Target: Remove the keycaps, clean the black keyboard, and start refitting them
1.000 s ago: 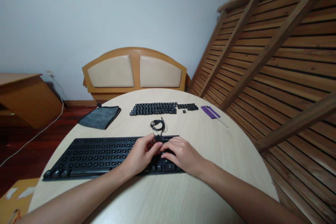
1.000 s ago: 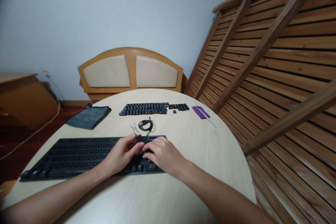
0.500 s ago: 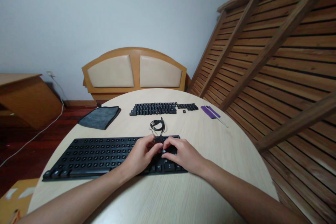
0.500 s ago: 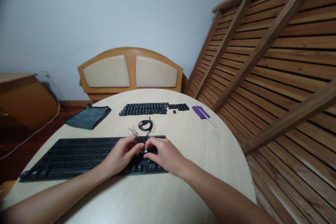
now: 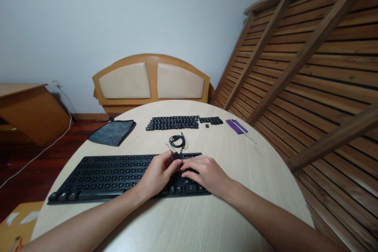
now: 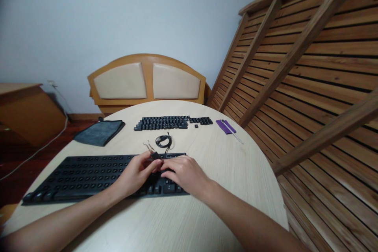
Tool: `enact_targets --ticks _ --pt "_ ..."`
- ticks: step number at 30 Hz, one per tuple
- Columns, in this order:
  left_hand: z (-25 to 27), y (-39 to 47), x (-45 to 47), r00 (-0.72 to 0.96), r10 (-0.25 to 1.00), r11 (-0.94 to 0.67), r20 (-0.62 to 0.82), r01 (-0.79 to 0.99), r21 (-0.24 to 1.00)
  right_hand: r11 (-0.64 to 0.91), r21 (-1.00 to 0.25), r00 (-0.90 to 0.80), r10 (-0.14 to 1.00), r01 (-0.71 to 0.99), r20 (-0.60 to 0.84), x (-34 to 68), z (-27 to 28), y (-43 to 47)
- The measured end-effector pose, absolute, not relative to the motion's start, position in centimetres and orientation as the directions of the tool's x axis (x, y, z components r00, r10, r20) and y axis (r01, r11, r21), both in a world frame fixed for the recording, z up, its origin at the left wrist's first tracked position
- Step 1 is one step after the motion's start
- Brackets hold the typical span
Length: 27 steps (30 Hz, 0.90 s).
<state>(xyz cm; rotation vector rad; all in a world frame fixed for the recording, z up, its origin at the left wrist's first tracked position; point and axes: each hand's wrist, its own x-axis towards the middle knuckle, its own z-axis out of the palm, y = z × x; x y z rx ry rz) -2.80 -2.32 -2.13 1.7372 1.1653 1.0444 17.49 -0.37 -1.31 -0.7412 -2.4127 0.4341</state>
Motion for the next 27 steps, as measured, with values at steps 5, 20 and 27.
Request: enact_targets --ticks 5,20,27 --pt "-2.4 -1.9 -2.9 0.205 0.961 -0.243 0.187 0.298 0.923 0.756 -0.519 -0.652 0.631 0.398 0.42 18.2 -0.2 -0.1" --pt "-3.2 -1.6 -3.2 0.217 0.965 -0.212 0.147 0.315 0.925 0.339 -0.646 -0.167 0.935 0.684 0.314 27.7 -2.6 12.4" --pt "-2.7 -1.8 -3.0 0.215 0.965 -0.218 0.149 0.348 0.912 0.284 -0.562 -0.116 0.942 0.777 0.316 28.9 -3.4 16.0"
